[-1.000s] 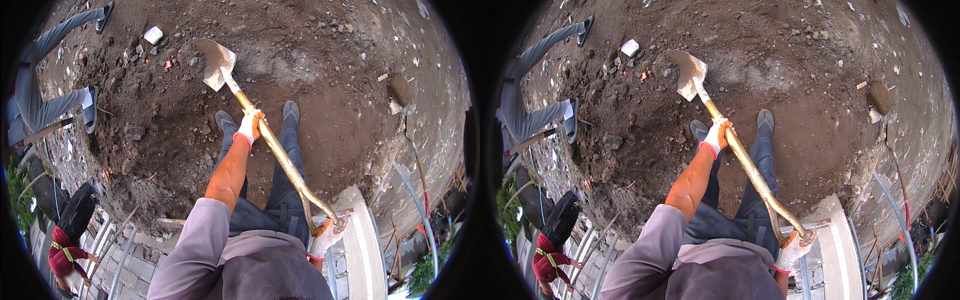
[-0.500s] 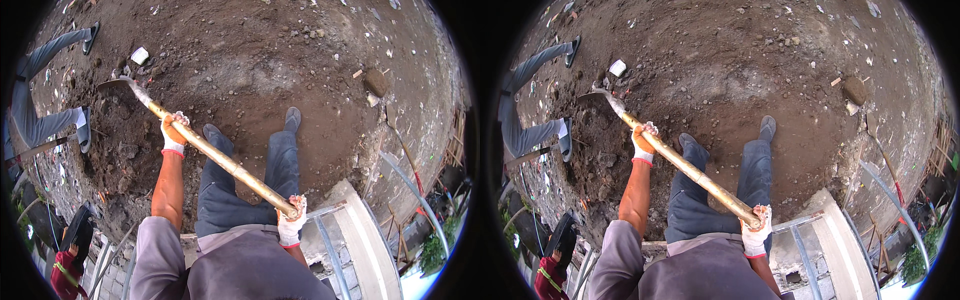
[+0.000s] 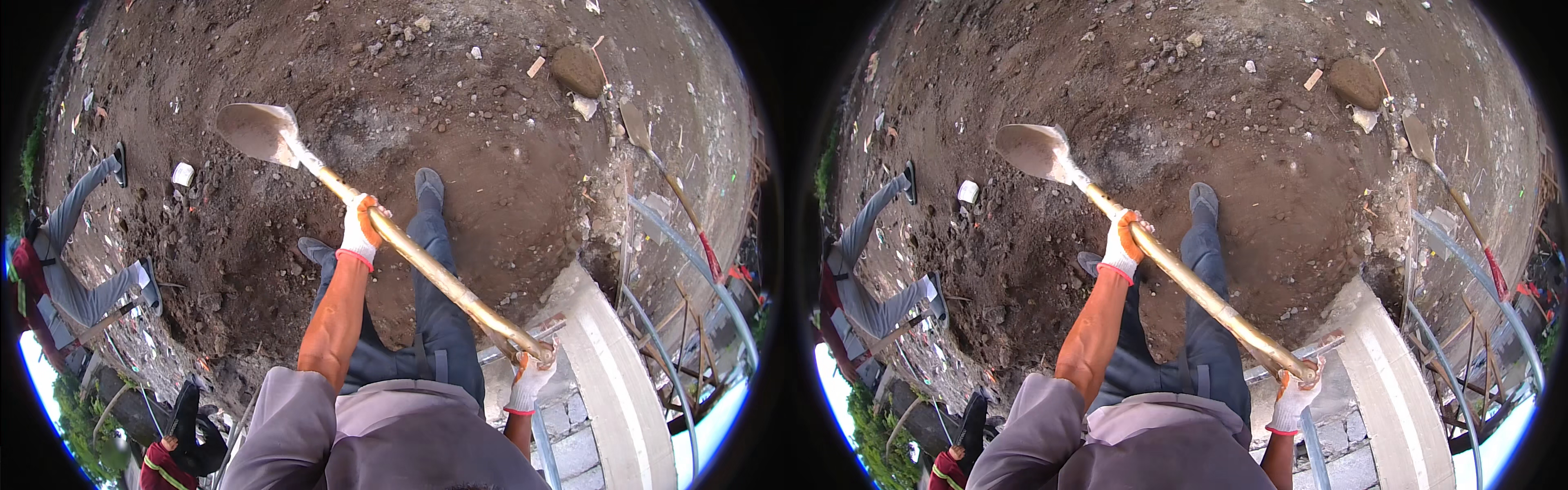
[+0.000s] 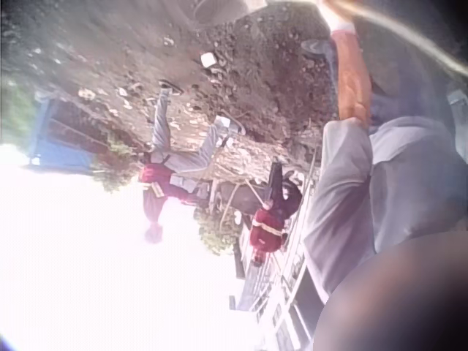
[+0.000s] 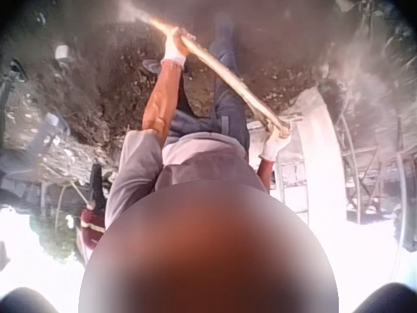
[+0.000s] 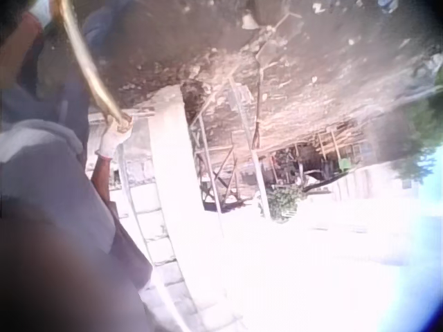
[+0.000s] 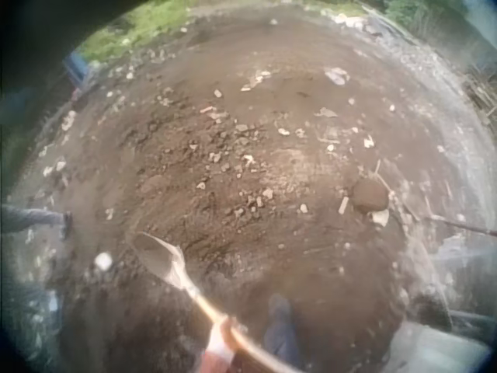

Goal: The person uses a shovel to dig and move soil at a construction site. They repeatedly scoop soil and toss it aside while working near a low block wall and metal scaffolding.

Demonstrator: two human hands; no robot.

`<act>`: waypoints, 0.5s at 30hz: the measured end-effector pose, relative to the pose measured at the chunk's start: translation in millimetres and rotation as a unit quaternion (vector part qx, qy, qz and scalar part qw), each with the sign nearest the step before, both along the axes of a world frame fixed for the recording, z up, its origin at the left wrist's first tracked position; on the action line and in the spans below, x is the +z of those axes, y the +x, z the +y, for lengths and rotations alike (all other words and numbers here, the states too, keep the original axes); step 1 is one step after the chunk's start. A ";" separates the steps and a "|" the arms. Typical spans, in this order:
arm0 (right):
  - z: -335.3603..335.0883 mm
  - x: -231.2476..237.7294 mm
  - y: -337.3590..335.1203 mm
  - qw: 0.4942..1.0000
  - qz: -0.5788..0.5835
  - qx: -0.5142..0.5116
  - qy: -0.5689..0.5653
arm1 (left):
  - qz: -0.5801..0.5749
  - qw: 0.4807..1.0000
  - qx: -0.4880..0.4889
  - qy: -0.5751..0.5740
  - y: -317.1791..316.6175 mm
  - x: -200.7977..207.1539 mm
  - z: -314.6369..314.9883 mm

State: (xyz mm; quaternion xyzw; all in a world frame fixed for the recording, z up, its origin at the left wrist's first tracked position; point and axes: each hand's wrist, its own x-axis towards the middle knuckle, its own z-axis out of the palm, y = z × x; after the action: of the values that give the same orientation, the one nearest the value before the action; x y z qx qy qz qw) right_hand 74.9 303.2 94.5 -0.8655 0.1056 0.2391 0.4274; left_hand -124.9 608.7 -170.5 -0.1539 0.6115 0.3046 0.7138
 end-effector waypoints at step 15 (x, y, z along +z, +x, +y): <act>-14.1 -68.4 87.6 0.961 -0.059 -0.267 -0.047 | -0.114 0.924 -0.359 0.068 376.6 -109.7 4.8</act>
State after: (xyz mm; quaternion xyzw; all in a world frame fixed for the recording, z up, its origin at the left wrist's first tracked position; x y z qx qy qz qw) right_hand 162.5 289.1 26.2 -0.8376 0.3183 0.0602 0.4399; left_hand 251.7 613.5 -280.2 0.0908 0.5179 0.0492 0.8492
